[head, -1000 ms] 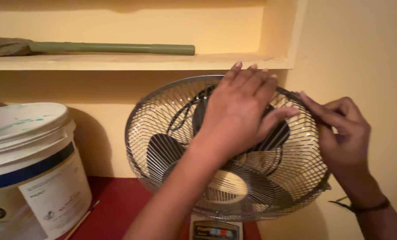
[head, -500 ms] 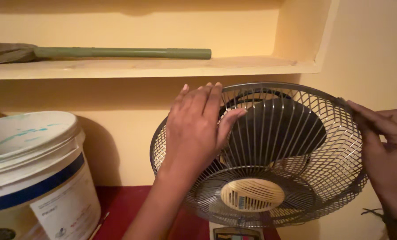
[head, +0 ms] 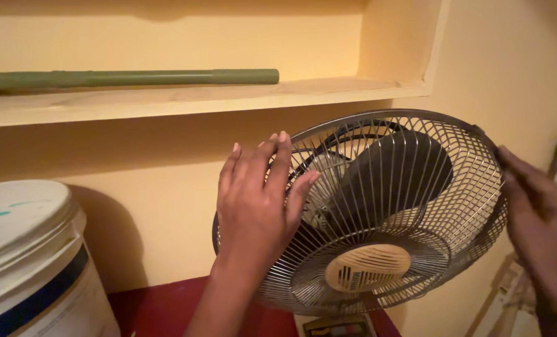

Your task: The person reassembles an electric fan by hand, securing the front grille to the base and then tying a thin wire around the grille to hold it in place. The fan remains on a red table throughout.

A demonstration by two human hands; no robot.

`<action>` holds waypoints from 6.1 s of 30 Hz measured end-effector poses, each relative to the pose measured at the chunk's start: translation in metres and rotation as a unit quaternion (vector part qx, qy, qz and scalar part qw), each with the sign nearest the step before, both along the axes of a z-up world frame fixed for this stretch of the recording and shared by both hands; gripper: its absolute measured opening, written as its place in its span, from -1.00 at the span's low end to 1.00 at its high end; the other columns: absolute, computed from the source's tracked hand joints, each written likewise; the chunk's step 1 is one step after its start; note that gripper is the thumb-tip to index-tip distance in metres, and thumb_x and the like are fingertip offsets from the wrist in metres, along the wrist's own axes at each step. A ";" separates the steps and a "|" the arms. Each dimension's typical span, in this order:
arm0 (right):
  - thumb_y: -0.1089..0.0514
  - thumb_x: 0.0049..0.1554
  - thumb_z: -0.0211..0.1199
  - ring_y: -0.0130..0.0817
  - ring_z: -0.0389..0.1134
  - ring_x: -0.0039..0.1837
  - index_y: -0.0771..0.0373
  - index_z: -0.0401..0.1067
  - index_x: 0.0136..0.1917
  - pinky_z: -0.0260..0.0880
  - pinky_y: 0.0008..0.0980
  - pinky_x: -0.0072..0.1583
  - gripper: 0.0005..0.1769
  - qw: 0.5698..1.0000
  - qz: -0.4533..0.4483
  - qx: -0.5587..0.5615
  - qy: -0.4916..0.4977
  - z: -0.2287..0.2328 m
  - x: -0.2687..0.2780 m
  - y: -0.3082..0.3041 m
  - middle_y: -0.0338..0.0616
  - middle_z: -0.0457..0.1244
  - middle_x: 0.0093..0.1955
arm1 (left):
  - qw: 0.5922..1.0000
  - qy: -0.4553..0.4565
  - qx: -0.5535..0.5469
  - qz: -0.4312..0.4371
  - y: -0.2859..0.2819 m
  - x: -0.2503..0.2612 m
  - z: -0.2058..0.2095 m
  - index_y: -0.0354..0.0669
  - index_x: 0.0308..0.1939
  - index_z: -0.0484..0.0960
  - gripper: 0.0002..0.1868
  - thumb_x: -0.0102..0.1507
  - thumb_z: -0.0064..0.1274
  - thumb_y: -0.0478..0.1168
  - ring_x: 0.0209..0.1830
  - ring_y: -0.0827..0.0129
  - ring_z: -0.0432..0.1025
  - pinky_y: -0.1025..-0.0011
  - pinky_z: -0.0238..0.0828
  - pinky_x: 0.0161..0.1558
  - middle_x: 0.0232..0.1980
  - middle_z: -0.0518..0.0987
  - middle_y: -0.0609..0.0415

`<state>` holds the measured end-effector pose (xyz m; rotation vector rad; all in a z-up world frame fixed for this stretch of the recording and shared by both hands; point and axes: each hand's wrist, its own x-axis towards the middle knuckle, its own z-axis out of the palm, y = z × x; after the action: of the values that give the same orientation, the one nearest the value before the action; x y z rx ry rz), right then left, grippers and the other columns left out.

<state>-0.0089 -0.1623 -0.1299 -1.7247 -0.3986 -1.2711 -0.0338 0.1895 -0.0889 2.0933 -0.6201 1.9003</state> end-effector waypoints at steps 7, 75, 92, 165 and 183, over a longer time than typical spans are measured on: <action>0.27 0.31 0.13 -0.26 0.23 0.52 0.28 0.37 0.44 0.20 -0.33 0.47 -0.57 0.994 -0.039 0.096 0.044 -0.103 -0.035 0.028 0.04 0.25 0.49 | 0.997 0.078 0.003 0.024 -0.002 0.009 -0.007 -0.20 0.41 0.45 -0.37 0.39 -0.02 0.13 0.36 -0.04 0.34 -0.12 0.05 0.45 0.35 0.47 -0.18; 0.12 0.27 0.01 -0.21 0.05 0.60 0.07 -0.22 0.65 0.31 -0.18 0.32 -0.23 0.940 0.196 0.074 0.268 -0.219 0.039 -0.094 -0.13 -0.23 0.73 | 0.924 0.230 -0.216 -0.217 -0.294 0.011 -0.208 -0.11 0.14 0.68 -0.61 0.21 0.23 -0.35 -0.28 0.36 0.68 0.42 0.62 -0.31 -0.12 0.72 -0.01; 0.04 0.37 -0.09 -0.20 0.22 0.44 0.15 -0.31 0.71 0.27 -0.16 0.42 -0.23 0.931 0.278 0.180 0.152 -0.206 0.071 -0.075 0.08 0.11 0.48 | 0.923 0.268 -0.181 -0.208 -0.267 0.027 -0.237 -0.07 0.05 0.68 -0.69 0.22 0.25 -0.25 -0.39 0.30 0.65 0.36 0.58 -0.34 -0.27 0.71 0.04; 0.37 0.28 0.12 -0.39 0.37 0.19 0.35 0.34 0.31 0.46 -0.38 0.20 -0.68 0.689 0.655 0.154 0.271 -0.300 0.183 -0.137 -0.16 0.33 0.20 | 0.949 0.181 -0.259 -0.025 -0.419 0.069 -0.231 -0.31 0.09 0.62 -0.76 0.34 0.11 -0.40 -0.07 0.15 0.69 0.36 0.62 -0.09 0.04 0.71 -0.11; 0.43 0.28 0.17 -0.53 0.33 0.17 0.38 0.39 0.19 0.35 -0.56 0.18 -0.80 0.805 0.540 0.142 0.200 -0.241 0.152 -0.146 -0.22 0.28 0.13 | 0.918 0.200 -0.342 0.027 -0.424 0.065 -0.232 -0.34 0.08 0.71 -0.71 0.27 0.15 -0.39 -0.71 0.38 0.47 0.41 0.38 -0.58 -0.47 0.64 -0.05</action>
<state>0.1435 -0.3084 -0.3713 -1.1100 -0.7412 -0.1058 0.0316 -0.2344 -0.3207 1.9201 0.1830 1.3524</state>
